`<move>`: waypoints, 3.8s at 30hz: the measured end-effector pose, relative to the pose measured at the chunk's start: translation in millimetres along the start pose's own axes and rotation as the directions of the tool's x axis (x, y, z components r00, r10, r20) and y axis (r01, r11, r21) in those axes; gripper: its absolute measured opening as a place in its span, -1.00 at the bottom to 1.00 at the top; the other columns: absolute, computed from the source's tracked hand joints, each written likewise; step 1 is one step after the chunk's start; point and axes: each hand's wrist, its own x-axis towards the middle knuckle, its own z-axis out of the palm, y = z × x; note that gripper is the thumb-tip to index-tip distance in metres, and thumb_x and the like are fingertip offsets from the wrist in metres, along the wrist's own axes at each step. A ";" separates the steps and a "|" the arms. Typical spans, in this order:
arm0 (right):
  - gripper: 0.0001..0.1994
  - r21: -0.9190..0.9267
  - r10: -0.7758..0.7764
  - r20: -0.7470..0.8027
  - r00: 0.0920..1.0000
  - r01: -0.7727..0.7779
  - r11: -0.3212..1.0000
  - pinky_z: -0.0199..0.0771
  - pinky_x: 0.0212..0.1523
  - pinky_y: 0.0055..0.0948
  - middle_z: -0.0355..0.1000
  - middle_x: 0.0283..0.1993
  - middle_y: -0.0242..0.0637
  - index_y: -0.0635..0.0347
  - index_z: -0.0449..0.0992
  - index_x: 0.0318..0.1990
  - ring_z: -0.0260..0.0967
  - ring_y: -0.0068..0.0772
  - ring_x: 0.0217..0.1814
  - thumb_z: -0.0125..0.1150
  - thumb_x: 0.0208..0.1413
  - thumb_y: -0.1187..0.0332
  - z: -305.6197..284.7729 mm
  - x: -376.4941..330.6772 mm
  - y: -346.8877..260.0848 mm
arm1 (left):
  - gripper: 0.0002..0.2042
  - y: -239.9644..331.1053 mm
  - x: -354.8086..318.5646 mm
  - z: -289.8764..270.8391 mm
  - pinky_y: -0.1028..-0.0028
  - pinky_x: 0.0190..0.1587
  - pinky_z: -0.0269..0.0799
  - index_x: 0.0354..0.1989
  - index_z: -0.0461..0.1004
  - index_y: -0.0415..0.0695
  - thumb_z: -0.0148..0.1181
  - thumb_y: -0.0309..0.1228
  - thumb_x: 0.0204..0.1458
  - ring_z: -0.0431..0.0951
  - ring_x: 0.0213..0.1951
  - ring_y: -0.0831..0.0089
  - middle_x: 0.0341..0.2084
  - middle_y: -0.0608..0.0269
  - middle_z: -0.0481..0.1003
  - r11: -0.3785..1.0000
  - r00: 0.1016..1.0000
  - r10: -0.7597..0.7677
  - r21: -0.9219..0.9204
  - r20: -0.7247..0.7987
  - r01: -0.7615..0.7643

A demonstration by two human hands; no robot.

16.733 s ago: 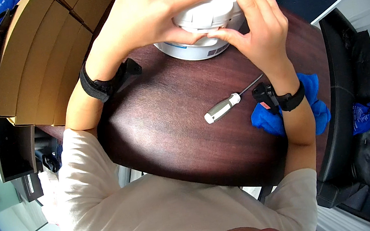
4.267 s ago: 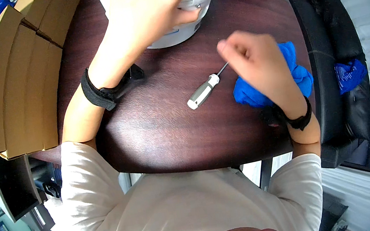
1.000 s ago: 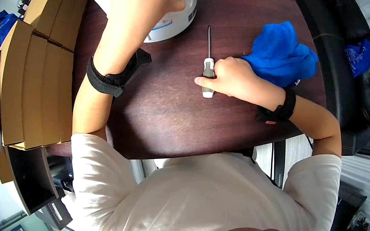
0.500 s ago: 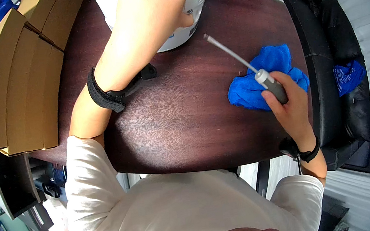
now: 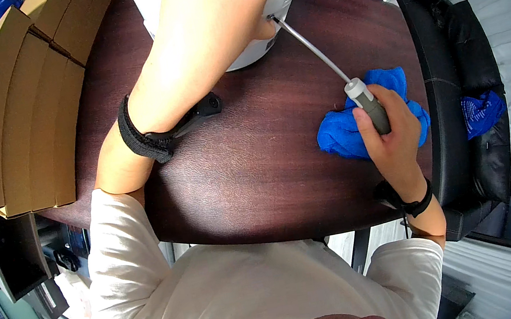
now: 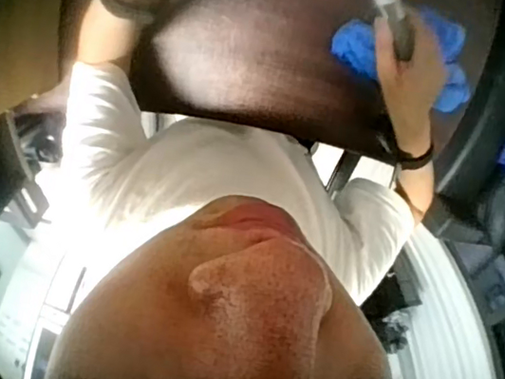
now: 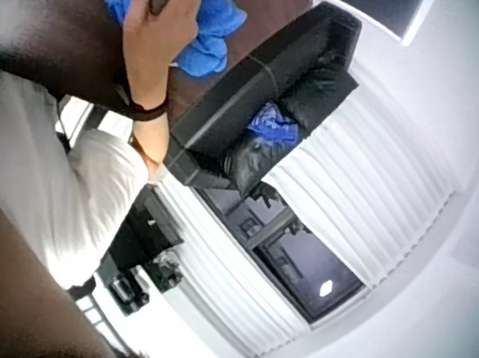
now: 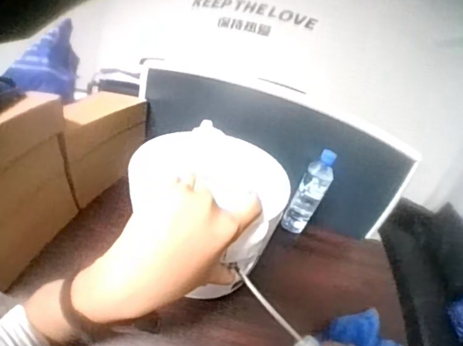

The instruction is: The person assembles a white cylindrical appliance on a wooden table. They align and press the top cover onto the base, then use a screwdriver to tighten screws around the seam. The person rotates the appliance to access different screw locations and continues tightening until the assembly appears complete.

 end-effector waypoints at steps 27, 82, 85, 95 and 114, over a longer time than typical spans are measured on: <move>-0.71 0.664 0.227 0.716 0.660 -0.744 0.074 0.10 -0.71 -0.63 0.31 -0.44 -0.43 0.29 0.33 0.06 0.22 -0.68 -0.70 0.02 0.29 0.32 19.4 -8.3 -57.1 | -0.50 -3.2 3.2 6.0 0.22 -0.25 0.45 -0.14 0.44 -0.11 0.45 -0.30 -0.34 0.57 -0.32 0.07 -0.43 -0.04 0.52 0.999 0.999 -0.012 -0.048 0.034 0.014; -0.68 -0.136 -0.026 0.032 0.999 0.030 0.990 0.40 -0.36 -0.40 0.42 -0.34 -0.21 0.16 0.51 -0.04 0.43 -0.23 -0.38 0.32 0.01 0.42 -16.8 26.2 -1.1 | -0.50 -2.9 3.5 1.4 0.20 -0.20 0.47 -0.16 0.41 -0.16 0.45 -0.31 -0.32 0.56 -0.29 -0.01 -0.41 -0.21 0.50 1.000 0.998 -0.017 -0.016 0.068 0.018; -0.71 0.080 0.121 0.039 0.992 -0.123 0.989 0.36 -0.38 -0.50 0.45 -0.36 -0.24 0.24 0.49 -0.03 0.40 -0.41 -0.43 0.28 0.09 0.40 10.9 9.0 1.6 | -0.49 -1.9 3.3 5.1 0.18 -0.19 0.47 -0.15 0.41 -0.16 0.46 -0.31 -0.33 0.56 -0.27 -0.03 -0.38 -0.23 0.50 0.998 1.000 -0.020 0.062 0.012 0.019; -0.71 0.617 0.378 0.512 0.772 -0.636 0.463 0.23 -0.55 -0.60 0.36 -0.46 -0.48 0.26 0.47 -0.02 0.25 -0.68 -0.56 0.22 0.18 0.30 32.3 -9.4 -23.2 | -0.42 -2.5 1.8 4.3 0.14 -0.11 0.43 -0.04 0.38 -0.12 0.46 -0.27 -0.31 0.53 -0.19 -0.04 -0.27 -0.23 0.47 0.999 0.998 -0.037 -0.022 0.059 0.039; -0.64 -0.251 -0.048 0.025 0.999 0.053 0.967 0.39 -0.51 -0.37 0.39 -0.35 -0.24 0.10 0.48 0.01 0.44 -0.23 -0.45 0.32 0.03 0.33 -8.5 18.7 -3.9 | -0.37 1.2 1.7 1.4 0.15 -0.21 0.45 0.01 0.38 -0.09 0.46 -0.23 -0.32 0.54 -0.26 -0.01 -0.32 -0.22 0.46 0.997 0.992 -0.063 0.043 0.107 0.059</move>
